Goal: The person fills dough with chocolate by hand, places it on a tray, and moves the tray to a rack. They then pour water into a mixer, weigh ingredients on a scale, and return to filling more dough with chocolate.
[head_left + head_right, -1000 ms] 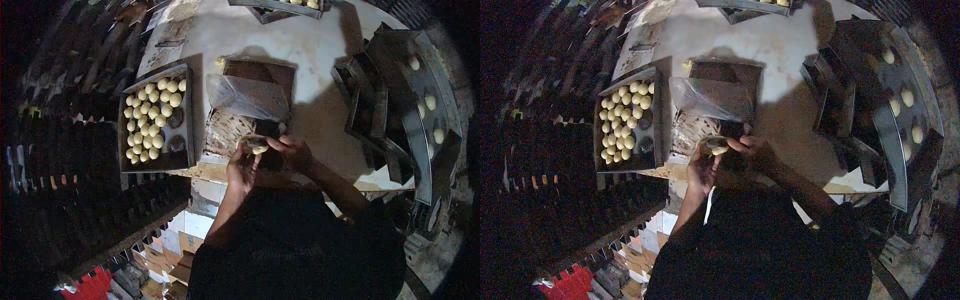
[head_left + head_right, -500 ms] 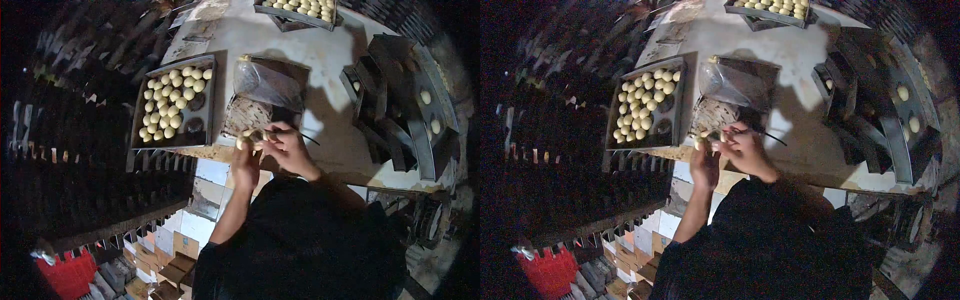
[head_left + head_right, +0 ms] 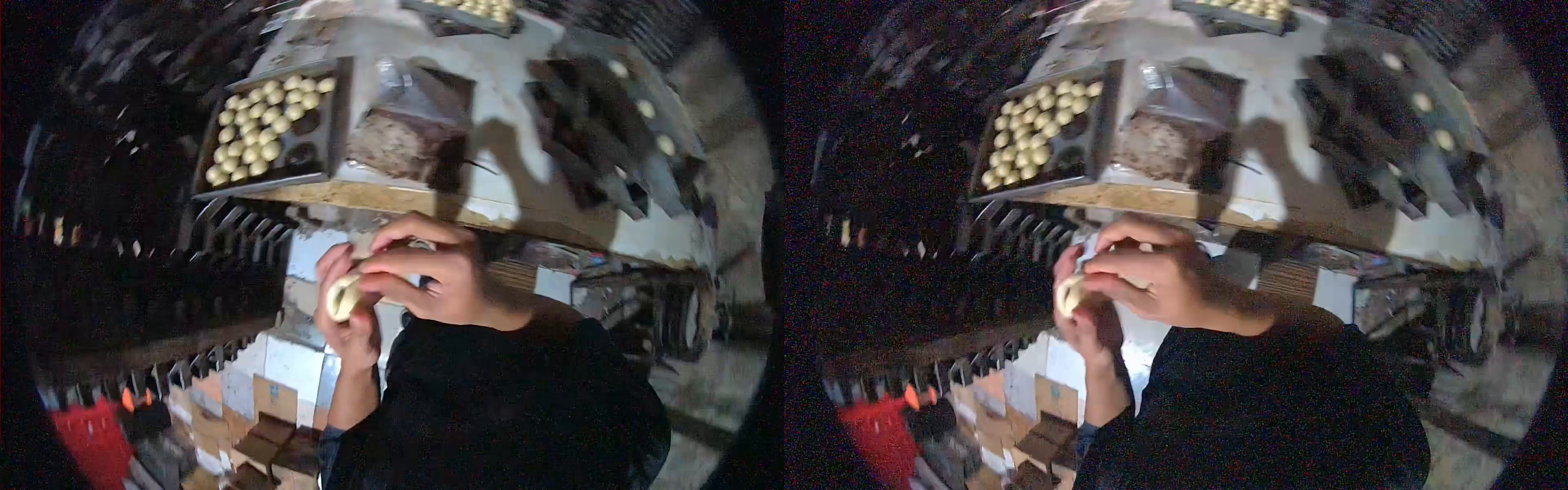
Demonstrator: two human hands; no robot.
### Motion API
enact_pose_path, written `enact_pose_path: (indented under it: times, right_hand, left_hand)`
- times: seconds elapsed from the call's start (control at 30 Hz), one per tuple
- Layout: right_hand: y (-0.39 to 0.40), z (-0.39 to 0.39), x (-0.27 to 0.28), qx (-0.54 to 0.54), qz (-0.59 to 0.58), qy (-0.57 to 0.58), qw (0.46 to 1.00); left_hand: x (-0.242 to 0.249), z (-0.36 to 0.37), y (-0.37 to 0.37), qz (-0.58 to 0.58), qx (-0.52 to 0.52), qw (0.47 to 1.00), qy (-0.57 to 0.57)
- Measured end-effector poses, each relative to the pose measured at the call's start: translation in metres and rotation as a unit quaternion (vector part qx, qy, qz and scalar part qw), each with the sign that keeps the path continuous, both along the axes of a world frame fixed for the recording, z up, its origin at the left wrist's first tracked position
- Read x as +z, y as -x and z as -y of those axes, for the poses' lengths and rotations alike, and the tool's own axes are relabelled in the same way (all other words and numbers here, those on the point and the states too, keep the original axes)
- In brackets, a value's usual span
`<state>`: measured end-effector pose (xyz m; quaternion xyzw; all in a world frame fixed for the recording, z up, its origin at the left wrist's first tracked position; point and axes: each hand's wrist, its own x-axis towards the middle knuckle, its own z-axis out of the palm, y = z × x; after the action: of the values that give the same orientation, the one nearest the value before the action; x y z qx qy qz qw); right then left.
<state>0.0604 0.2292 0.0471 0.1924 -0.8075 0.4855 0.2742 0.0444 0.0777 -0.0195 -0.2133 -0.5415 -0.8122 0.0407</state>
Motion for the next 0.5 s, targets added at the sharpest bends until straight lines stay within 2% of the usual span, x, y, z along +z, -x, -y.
enact_pose_path:
  times: [0.07, 0.13, 0.2, 0.23, 0.3, 0.33, 0.43, 0.5]
  right_hand:
    - [-0.017, 0.000, 0.005, 0.029, 0.154, 0.096, 0.983]
    - [-0.035, 0.000, 0.008, 0.079, 0.290, 0.225, 0.927]
    - [-0.050, 0.001, 0.006, 0.042, 0.186, 0.164, 0.968]
    - [-0.053, -0.001, 0.006, 0.027, 0.135, 0.130, 0.982]
    - [-0.062, -0.008, 0.025, -0.010, 0.054, -0.009, 0.998]
    - [-0.066, -0.013, 0.021, -0.030, 0.049, -0.028, 0.998]
    - [-0.078, -0.045, 0.012, -0.080, 0.005, -0.073, 0.994]
    - [-0.085, -0.079, 0.014, -0.100, -0.019, -0.066, 0.993]
  left_hand:
    - [0.003, 0.001, -0.015, -0.076, 0.081, 0.991, 0.078]
    - [-0.006, -0.001, -0.025, -0.182, 0.139, 0.965, 0.131]
    - [0.002, -0.006, -0.030, -0.266, 0.173, 0.928, 0.195]
    - [0.005, -0.012, -0.034, -0.270, 0.212, 0.917, 0.204]
    - [0.016, -0.016, -0.043, -0.266, 0.226, 0.879, 0.325]
    - [0.024, -0.022, -0.044, -0.269, 0.194, 0.857, 0.393]
    - [0.027, -0.053, -0.035, -0.263, 0.079, 0.903, 0.331]
    - [0.029, -0.085, -0.038, -0.124, -0.062, 0.977, 0.165]
